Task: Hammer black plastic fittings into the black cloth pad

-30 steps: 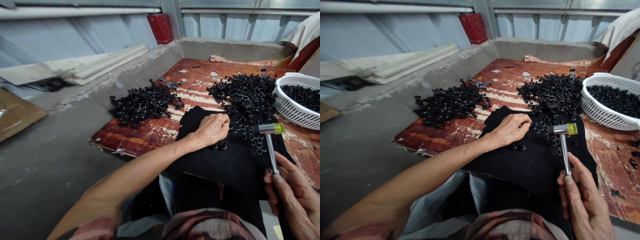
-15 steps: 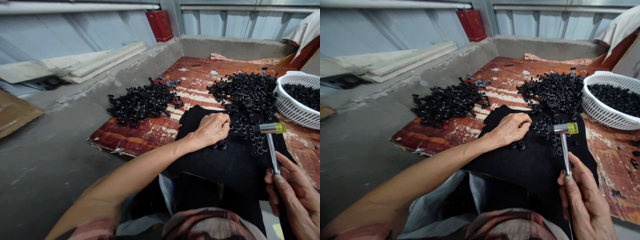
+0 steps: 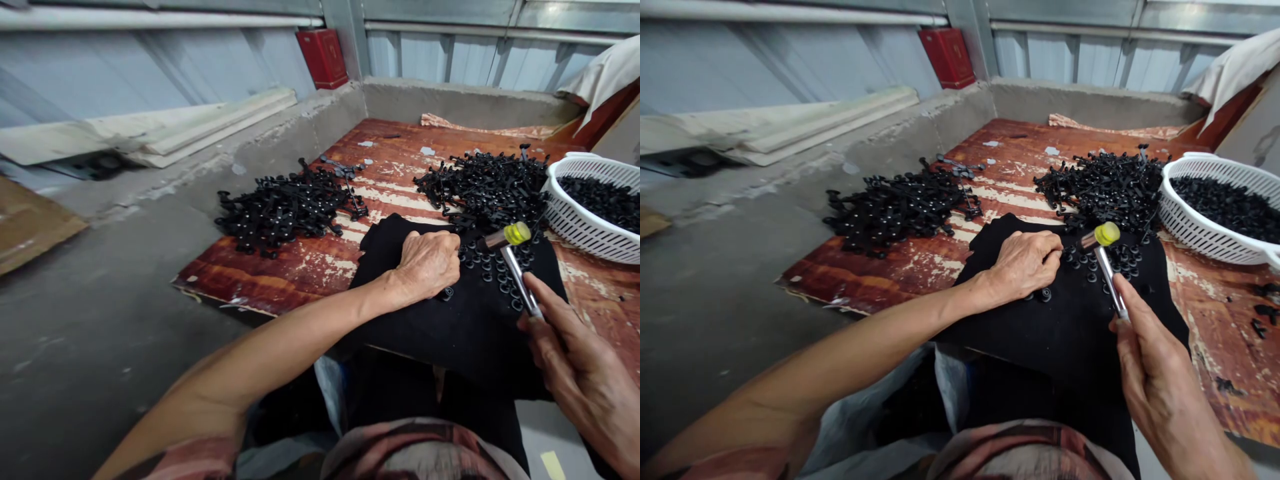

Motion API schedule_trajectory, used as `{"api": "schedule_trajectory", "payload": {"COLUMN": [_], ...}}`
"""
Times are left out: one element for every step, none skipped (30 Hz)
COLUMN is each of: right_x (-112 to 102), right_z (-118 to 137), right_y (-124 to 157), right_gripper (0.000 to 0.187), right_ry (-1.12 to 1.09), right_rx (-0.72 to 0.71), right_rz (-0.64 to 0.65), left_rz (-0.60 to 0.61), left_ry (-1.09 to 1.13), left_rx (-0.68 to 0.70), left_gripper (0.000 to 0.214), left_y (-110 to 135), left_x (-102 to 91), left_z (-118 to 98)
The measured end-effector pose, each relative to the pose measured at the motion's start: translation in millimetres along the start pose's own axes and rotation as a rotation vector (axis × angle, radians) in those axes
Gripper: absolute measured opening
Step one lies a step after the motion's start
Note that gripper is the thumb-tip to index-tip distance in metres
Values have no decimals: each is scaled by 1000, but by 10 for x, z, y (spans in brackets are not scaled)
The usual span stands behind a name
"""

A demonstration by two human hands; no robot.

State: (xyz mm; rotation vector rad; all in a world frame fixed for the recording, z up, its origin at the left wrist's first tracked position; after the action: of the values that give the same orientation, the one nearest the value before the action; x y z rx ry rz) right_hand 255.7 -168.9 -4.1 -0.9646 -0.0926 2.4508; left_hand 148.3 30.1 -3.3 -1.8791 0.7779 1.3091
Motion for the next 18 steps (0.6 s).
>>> {"api": "schedule_trajectory", "payload": {"right_x": [2, 10, 22, 38, 55, 72, 86, 95, 99, 95, 87, 75, 62, 50, 43, 41, 45, 53], "right_z": [35, 61, 73, 68, 49, 18, -19, -54, -81, -95, -94, -79, -53, -22, 6, 26, 34, 32], "right_y": [-51, -95, -133, -165, -191, -213, -232, -245, -253, -255, -250, -239, -225, -210, -198, -191, -189, -193], "right_gripper": [49, 48, 49, 51, 54, 56, 57, 57, 57, 56, 56, 57, 58, 60, 62, 63, 63, 63], "right_ry": [40, 67, 89, 111, 133, 157, 183, 210, 232, 247, 255, 252, 241, 226, 213, 212, 221, 239], "right_rx": [-69, -128, -175, -212, -239, -262, -275, -280, -281, -280, -275, -272, -277, -289, -304, -310, -309, -299], "right_rz": [3, 3, -1, -9, -14, -14, -5, 11, 29, 42, 50, 45, 27, 3, -22, -37, -37, -16], "left_rz": [-4, -7, -6, -3, 2, 9, 11, 10, 6, 2, -3, -8, -12, -15, -18, -20, -23, -25], "left_ry": [-6, -14, -21, -28, -33, -37, -41, -43, -46, -48, -50, -50, -47, -43, -39, -36, -35, -37], "left_rx": [2, 3, 1, -2, -7, -10, -12, -12, -12, -13, -15, -16, -14, -10, -6, -1, 3, 3], "left_gripper": [25, 25, 25, 24, 24, 24, 24, 23, 23, 22, 22, 22, 22, 23, 23, 23, 23, 23], "left_y": [6, 11, 15, 17, 19, 19, 19, 18, 17, 17, 17, 19, 22, 26, 31, 35, 39, 42], "left_x": [-4, -10, -18, -26, -33, -38, -42, -43, -42, -39, -35, -31, -26, -22, -17, -13, -8, -3], "left_z": [-9, -18, -28, -37, -44, -50, -55, -57, -59, -58, -56, -54, -52, -50, -48, -47, -46, -44]}}
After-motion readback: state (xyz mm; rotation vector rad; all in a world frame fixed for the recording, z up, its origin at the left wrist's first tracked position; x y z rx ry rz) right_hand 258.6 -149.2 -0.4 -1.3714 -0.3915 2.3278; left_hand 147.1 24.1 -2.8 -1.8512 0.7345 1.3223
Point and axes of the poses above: each hand's wrist, its own y-axis away from the middle knuckle, its own x-axis out of the palm, z = x × y, the point moved 1 cm from there along -y, towards the middle knuckle, and after that the axes turned 6 degrees about -y, right-handed, at the moved point
